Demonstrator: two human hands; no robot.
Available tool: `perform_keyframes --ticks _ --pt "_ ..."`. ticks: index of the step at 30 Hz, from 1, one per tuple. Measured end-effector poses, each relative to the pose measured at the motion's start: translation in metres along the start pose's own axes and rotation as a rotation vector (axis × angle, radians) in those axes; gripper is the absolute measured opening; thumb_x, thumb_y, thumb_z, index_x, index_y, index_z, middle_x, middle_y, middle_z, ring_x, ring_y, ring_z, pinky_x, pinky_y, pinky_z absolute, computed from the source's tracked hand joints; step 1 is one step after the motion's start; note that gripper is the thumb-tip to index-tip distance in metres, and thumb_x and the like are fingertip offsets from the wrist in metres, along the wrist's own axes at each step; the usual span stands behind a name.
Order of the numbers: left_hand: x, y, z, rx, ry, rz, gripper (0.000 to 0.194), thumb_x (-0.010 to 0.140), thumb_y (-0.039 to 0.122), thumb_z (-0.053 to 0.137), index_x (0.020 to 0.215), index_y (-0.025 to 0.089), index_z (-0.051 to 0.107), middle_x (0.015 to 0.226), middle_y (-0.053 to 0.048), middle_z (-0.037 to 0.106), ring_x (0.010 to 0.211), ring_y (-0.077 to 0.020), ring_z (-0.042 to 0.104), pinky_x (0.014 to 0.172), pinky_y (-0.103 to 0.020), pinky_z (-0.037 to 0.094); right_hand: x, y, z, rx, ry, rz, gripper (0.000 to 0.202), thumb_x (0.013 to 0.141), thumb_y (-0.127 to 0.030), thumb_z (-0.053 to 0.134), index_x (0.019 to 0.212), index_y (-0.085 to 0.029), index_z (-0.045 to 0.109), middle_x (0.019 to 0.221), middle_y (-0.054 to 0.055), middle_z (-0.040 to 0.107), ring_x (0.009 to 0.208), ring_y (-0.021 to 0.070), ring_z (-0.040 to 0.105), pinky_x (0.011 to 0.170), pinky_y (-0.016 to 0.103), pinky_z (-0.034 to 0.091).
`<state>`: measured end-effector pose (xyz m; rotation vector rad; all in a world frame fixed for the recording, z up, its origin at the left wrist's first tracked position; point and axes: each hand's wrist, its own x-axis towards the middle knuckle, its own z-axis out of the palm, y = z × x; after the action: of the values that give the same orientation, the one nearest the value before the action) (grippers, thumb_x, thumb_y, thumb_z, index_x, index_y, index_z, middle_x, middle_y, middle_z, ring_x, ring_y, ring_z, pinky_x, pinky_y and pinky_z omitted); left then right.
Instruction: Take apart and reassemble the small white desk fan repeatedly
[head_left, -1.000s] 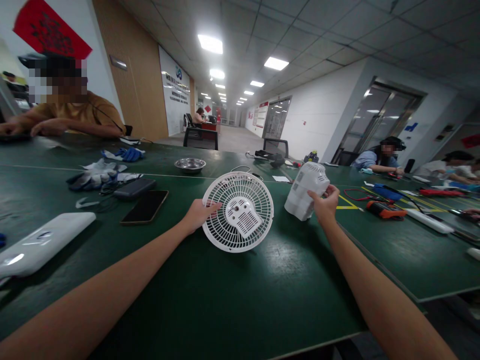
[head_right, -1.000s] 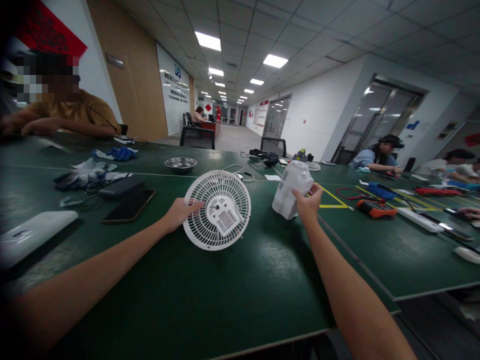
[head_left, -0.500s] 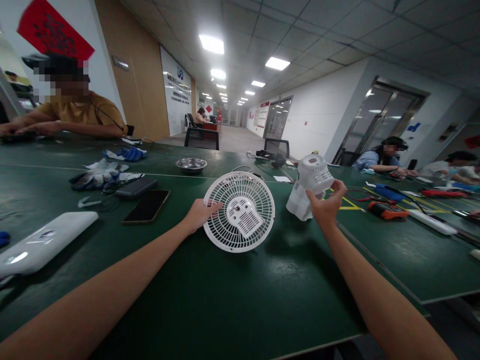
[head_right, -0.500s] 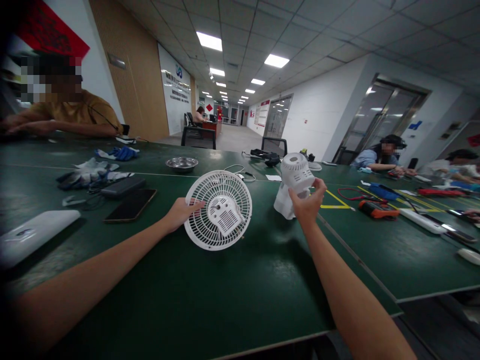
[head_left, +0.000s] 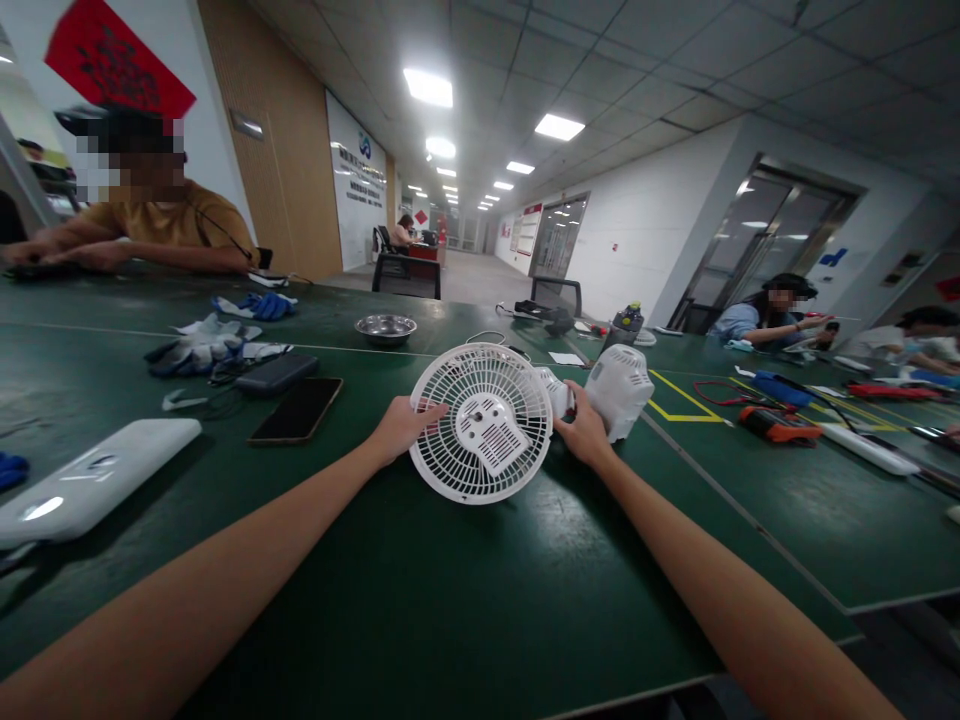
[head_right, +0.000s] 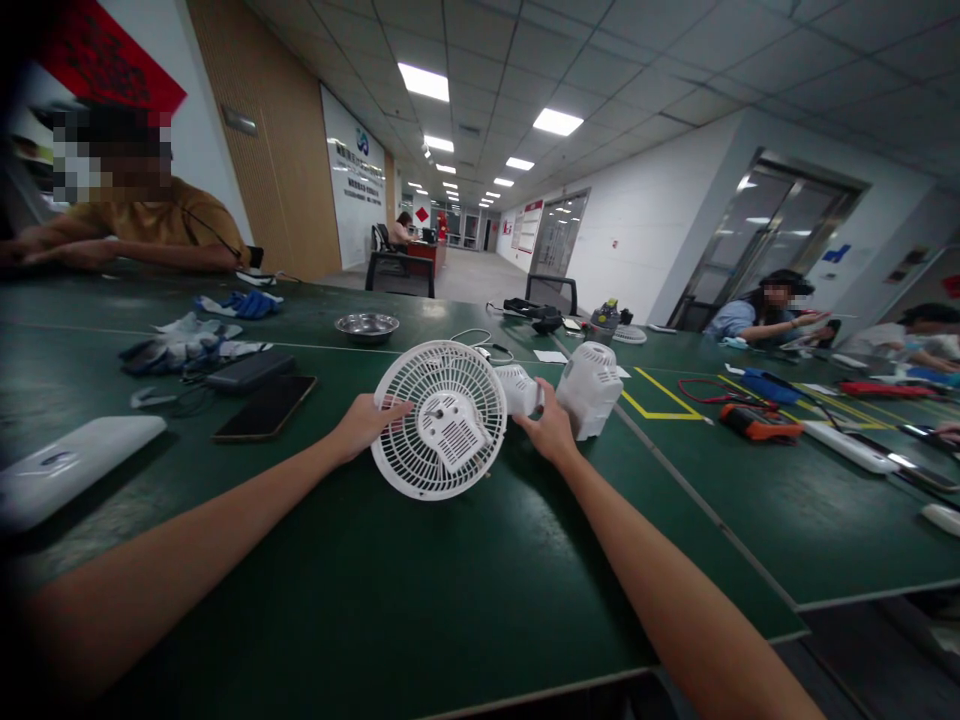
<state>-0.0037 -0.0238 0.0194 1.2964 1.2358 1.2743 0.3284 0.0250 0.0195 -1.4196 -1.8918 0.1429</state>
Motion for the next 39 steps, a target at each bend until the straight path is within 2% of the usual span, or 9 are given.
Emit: perform_keyframes --ticks 5,9,12,16,20,24,27,30,39 --pt "-0.001 0.001 0.000 0.034 -0.020 0.014 0.025 0.074 0.034 0.074 0.085 0.011 0.072 0.075 -0.007 0.072 0.065 -0.0188 0.067 0.062 -0.031 0.054 -0.003 0.008 0.009 -0.113 -0.062 0.089 0.067 0.069 -0.040 0.069 0.126 -0.019 0.041 0.094 0.008 0.065 0.084 0.0263 0.062 0.080 0.039 0.047" --pt "-0.001 0.001 0.001 0.031 -0.007 0.023 0.025 0.074 0.034 0.074 0.084 0.011 0.071 0.080 -0.009 0.073 0.067 -0.0192 0.067 0.063 -0.031 0.054 -0.005 0.000 0.009 -0.120 0.018 0.008 0.050 0.071 -0.038 0.066 0.114 -0.020 0.048 0.101 0.010 0.063 0.094 0.0271 0.060 0.085 0.040 0.045" --pt "-0.001 0.000 0.000 0.017 -0.021 0.033 0.024 0.074 0.033 0.074 0.084 0.011 0.071 0.081 -0.009 0.073 0.069 -0.0193 0.068 0.065 -0.032 0.055 -0.006 -0.014 0.004 0.002 0.090 -0.071 0.036 0.076 -0.039 0.061 0.106 -0.020 0.053 0.102 0.010 0.063 0.097 0.0254 0.058 0.087 0.039 0.044" --pt "0.000 0.000 0.000 -0.002 -0.034 0.035 0.025 0.075 0.033 0.073 0.087 0.011 0.071 0.083 -0.009 0.073 0.072 -0.0200 0.069 0.069 -0.033 0.055 -0.012 -0.039 -0.001 0.241 0.073 0.008 0.026 0.082 -0.042 0.055 0.094 -0.019 0.057 0.094 0.007 0.065 0.088 0.0223 0.059 0.082 0.037 0.046" --pt "0.001 -0.001 -0.001 0.035 -0.030 0.037 0.030 0.074 0.036 0.073 0.090 0.010 0.071 0.081 -0.009 0.073 0.070 -0.0204 0.068 0.067 -0.034 0.055 -0.025 -0.065 0.002 0.603 -0.160 0.079 0.024 0.081 -0.041 0.058 0.091 -0.019 0.060 0.089 0.004 0.066 0.083 0.0201 0.061 0.080 0.036 0.049" --pt "0.000 0.000 -0.001 0.054 -0.031 0.038 0.031 0.074 0.036 0.073 0.090 0.010 0.071 0.081 -0.009 0.073 0.070 -0.0201 0.067 0.066 -0.034 0.055 -0.042 -0.091 0.008 1.053 -0.534 0.402 0.028 0.085 -0.045 0.056 0.099 -0.022 0.060 0.088 0.003 0.069 0.078 0.0188 0.064 0.073 0.036 0.053" --pt "-0.001 0.002 0.000 0.046 -0.021 0.022 0.028 0.074 0.035 0.073 0.087 0.010 0.072 0.079 -0.009 0.073 0.069 -0.0202 0.067 0.066 -0.033 0.055 -0.051 -0.104 0.009 1.244 -0.671 0.551 0.032 0.088 -0.048 0.049 0.105 -0.023 0.059 0.091 0.004 0.070 0.079 0.0192 0.066 0.072 0.036 0.054" --pt "-0.002 0.004 0.000 0.023 -0.021 -0.007 0.025 0.073 0.033 0.075 0.085 0.011 0.072 0.079 -0.010 0.073 0.070 -0.0209 0.068 0.067 -0.034 0.054 -0.054 -0.109 0.007 1.322 -0.751 0.568 0.039 0.091 -0.052 0.040 0.109 -0.022 0.058 0.096 0.006 0.069 0.087 0.0208 0.067 0.076 0.039 0.055" --pt "0.003 -0.004 0.000 0.027 -0.030 0.034 0.032 0.081 0.043 0.065 0.091 0.012 0.069 0.079 -0.008 0.072 0.069 -0.0195 0.067 0.061 -0.031 0.052 -0.055 -0.107 0.019 1.282 -0.522 0.432 0.038 0.090 -0.055 0.042 0.114 -0.027 0.050 0.103 0.004 0.067 0.091 0.0223 0.065 0.071 0.039 0.055"
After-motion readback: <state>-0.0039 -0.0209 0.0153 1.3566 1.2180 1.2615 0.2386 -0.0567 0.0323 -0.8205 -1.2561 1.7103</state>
